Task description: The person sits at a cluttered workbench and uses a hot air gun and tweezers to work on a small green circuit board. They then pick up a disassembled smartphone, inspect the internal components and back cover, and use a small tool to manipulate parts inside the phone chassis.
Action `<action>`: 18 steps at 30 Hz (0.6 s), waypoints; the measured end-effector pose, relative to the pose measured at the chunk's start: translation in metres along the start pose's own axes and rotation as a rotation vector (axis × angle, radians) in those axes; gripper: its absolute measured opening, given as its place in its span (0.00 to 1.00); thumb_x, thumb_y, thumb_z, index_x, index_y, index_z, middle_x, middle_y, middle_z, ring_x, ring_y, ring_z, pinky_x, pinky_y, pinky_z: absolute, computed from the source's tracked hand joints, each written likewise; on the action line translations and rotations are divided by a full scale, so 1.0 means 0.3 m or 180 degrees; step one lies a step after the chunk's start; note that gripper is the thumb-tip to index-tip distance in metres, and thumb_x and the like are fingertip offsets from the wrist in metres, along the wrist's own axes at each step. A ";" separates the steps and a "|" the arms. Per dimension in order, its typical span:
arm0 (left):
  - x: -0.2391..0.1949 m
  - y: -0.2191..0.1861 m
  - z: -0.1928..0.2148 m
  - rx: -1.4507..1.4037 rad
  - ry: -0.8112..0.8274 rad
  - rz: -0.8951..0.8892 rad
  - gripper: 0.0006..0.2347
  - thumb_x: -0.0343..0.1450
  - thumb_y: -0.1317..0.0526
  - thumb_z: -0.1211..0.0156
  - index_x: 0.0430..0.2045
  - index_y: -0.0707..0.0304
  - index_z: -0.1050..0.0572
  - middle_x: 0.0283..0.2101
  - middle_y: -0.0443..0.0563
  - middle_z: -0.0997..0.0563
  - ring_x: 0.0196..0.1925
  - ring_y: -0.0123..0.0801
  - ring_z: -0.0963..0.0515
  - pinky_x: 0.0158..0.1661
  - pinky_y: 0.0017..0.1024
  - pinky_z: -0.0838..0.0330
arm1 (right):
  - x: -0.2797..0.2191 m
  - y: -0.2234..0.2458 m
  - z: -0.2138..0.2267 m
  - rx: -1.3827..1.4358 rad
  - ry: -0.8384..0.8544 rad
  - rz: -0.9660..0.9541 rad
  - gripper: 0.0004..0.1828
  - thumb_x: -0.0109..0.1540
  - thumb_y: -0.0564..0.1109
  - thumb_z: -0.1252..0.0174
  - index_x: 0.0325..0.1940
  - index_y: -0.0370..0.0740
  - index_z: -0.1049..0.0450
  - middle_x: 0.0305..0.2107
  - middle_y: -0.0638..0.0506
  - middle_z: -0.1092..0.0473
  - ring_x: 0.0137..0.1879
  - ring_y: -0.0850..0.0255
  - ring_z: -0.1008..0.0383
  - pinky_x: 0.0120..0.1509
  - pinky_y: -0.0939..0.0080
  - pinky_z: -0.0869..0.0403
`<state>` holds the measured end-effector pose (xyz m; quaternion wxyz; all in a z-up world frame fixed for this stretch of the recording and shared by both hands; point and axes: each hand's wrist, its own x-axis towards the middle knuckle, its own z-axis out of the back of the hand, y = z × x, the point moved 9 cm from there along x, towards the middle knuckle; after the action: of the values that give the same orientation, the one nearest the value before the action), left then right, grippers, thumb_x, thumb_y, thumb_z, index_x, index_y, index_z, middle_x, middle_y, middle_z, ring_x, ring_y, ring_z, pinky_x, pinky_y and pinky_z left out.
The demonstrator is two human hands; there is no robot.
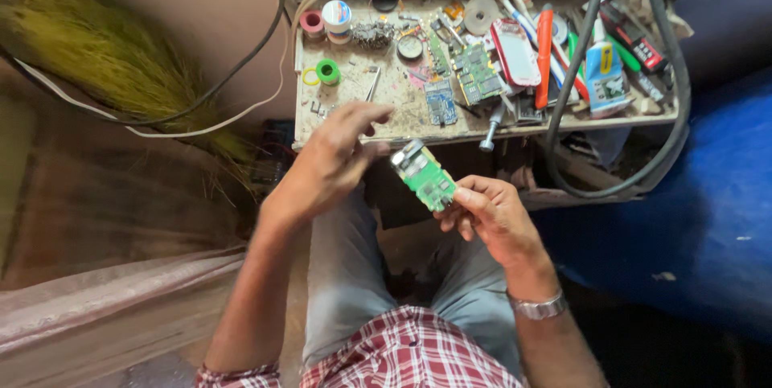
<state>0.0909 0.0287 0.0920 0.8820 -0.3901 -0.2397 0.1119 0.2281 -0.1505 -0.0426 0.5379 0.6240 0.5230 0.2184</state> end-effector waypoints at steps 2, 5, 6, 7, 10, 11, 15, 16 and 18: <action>-0.059 -0.039 0.001 -0.0521 0.0405 -0.0003 0.25 0.70 0.67 0.35 0.63 0.65 0.33 0.61 0.59 0.26 0.60 0.45 0.24 0.56 0.36 0.28 | -0.003 0.005 -0.014 -0.0069 0.0302 -0.0225 0.14 0.65 0.47 0.41 0.40 0.31 0.22 0.29 0.45 0.21 0.29 0.65 0.21 0.27 0.72 0.30; -0.112 -0.063 -0.029 -0.0863 0.0736 0.0032 0.31 0.66 0.67 0.29 0.66 0.63 0.35 0.65 0.57 0.27 0.61 0.42 0.24 0.56 0.34 0.27 | -0.025 0.000 -0.035 -0.0145 0.0763 -0.0436 0.15 0.65 0.47 0.39 0.40 0.29 0.22 0.27 0.44 0.21 0.30 0.65 0.21 0.28 0.73 0.29; -0.132 -0.066 -0.046 -0.0898 0.0794 0.0052 0.33 0.64 0.67 0.27 0.66 0.61 0.35 0.65 0.56 0.27 0.61 0.41 0.23 0.56 0.34 0.26 | -0.033 -0.006 -0.039 -0.0243 0.0913 -0.0456 0.15 0.64 0.48 0.39 0.40 0.29 0.21 0.27 0.44 0.21 0.29 0.66 0.22 0.28 0.73 0.29; -0.149 -0.064 -0.061 -0.0924 0.0844 0.0129 0.33 0.64 0.66 0.27 0.66 0.61 0.35 0.64 0.55 0.25 0.58 0.39 0.22 0.55 0.33 0.25 | -0.035 -0.010 -0.050 -0.0353 0.1079 -0.0468 0.16 0.64 0.48 0.39 0.40 0.28 0.21 0.27 0.44 0.21 0.29 0.67 0.22 0.28 0.74 0.29; -0.198 -0.055 -0.086 -0.0971 0.0873 0.0312 0.35 0.62 0.66 0.25 0.66 0.59 0.34 0.60 0.52 0.21 0.53 0.36 0.19 0.53 0.31 0.23 | -0.046 -0.042 -0.075 -0.0159 0.1243 -0.0697 0.17 0.63 0.48 0.37 0.40 0.28 0.22 0.28 0.43 0.21 0.29 0.65 0.21 0.28 0.73 0.29; -0.211 -0.053 -0.089 -0.0966 0.0814 0.0346 0.35 0.62 0.67 0.24 0.66 0.59 0.33 0.59 0.51 0.20 0.52 0.35 0.19 0.52 0.30 0.22 | -0.049 -0.046 -0.073 -0.0169 0.1201 -0.0693 0.17 0.63 0.48 0.37 0.40 0.28 0.22 0.27 0.43 0.21 0.28 0.65 0.21 0.28 0.74 0.29; -0.260 -0.068 -0.089 -0.1054 0.0410 0.0270 0.36 0.62 0.70 0.25 0.68 0.61 0.36 0.59 0.54 0.20 0.56 0.38 0.20 0.56 0.33 0.24 | -0.064 -0.058 -0.069 -0.0095 0.1022 -0.0614 0.17 0.64 0.48 0.37 0.41 0.27 0.22 0.28 0.43 0.21 0.30 0.64 0.20 0.28 0.74 0.28; -0.271 -0.071 -0.089 -0.0978 0.0331 0.0237 0.37 0.62 0.70 0.25 0.68 0.61 0.37 0.59 0.54 0.20 0.56 0.38 0.20 0.55 0.33 0.24 | -0.067 -0.060 -0.067 -0.0045 0.0974 -0.0581 0.16 0.65 0.48 0.38 0.41 0.27 0.22 0.29 0.44 0.21 0.31 0.63 0.19 0.28 0.73 0.27; -0.292 -0.073 -0.093 -0.0828 0.0169 0.0168 0.37 0.63 0.70 0.26 0.69 0.62 0.38 0.59 0.54 0.20 0.56 0.37 0.19 0.54 0.31 0.23 | -0.067 -0.076 -0.058 -0.0004 0.0867 -0.0584 0.15 0.66 0.46 0.38 0.41 0.27 0.22 0.29 0.44 0.22 0.30 0.63 0.19 0.28 0.73 0.27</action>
<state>0.0299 -0.0373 0.0626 0.8267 -0.5101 -0.2184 0.0926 0.1968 -0.1635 -0.0515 0.4802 0.5379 0.6457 0.2513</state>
